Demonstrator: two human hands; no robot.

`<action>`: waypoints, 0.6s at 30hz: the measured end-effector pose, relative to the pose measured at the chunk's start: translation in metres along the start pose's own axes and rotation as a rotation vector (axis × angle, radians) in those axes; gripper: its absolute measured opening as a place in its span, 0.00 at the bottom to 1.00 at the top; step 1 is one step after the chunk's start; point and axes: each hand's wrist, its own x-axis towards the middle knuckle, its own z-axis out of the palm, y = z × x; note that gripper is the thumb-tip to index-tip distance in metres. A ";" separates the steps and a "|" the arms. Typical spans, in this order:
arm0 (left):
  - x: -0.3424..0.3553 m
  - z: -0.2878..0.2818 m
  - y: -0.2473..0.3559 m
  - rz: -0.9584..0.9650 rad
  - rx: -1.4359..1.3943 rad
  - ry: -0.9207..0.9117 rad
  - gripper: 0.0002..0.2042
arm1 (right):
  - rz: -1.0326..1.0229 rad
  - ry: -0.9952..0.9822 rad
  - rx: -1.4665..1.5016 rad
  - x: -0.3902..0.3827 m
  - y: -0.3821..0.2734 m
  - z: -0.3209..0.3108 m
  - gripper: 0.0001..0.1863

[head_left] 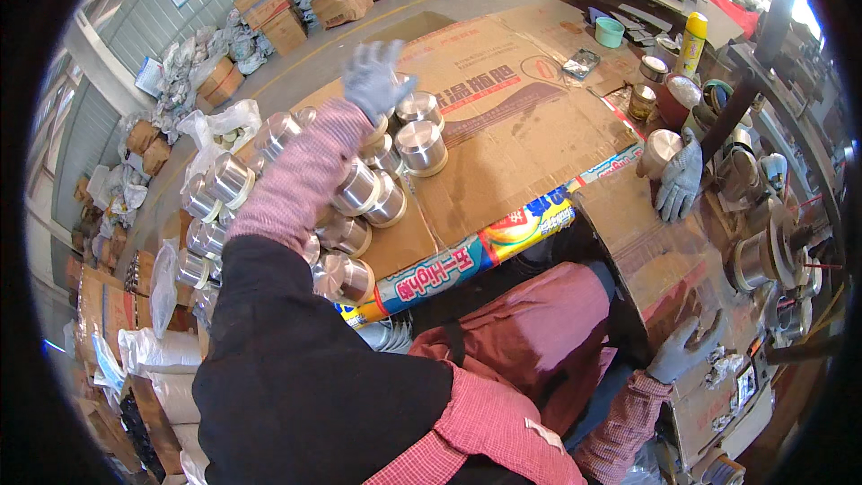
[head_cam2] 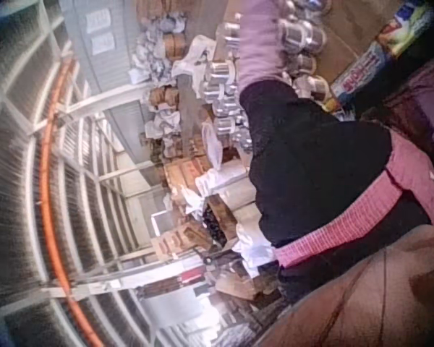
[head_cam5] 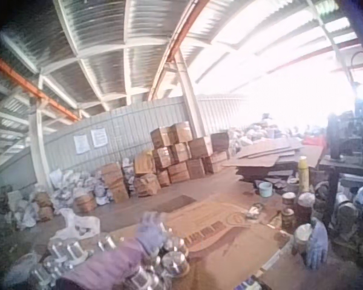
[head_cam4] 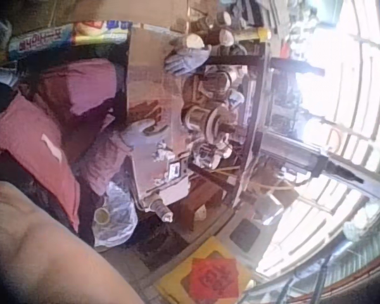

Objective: The person repeatedly picks up small metal cups, rubs their rims with a white pad, and places them into a plastic bag. The person also briefly sprays a lubricant onto a machine part and wipes it with a cloth.

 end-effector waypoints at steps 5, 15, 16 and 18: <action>0.065 0.039 -0.079 -0.390 -0.052 -0.495 0.51 | -0.183 0.008 -0.347 0.002 0.008 -0.005 0.26; 0.091 0.115 -0.078 -0.492 -0.222 -0.611 0.55 | -0.257 0.044 -0.471 0.003 -0.001 0.000 0.25; 0.093 0.113 -0.074 -0.460 -0.239 -0.557 0.55 | -0.261 0.053 -0.454 0.005 -0.003 0.001 0.25; 0.099 0.103 -0.051 -0.283 -0.271 -0.339 0.55 | -0.274 0.058 -0.462 0.006 -0.007 0.004 0.24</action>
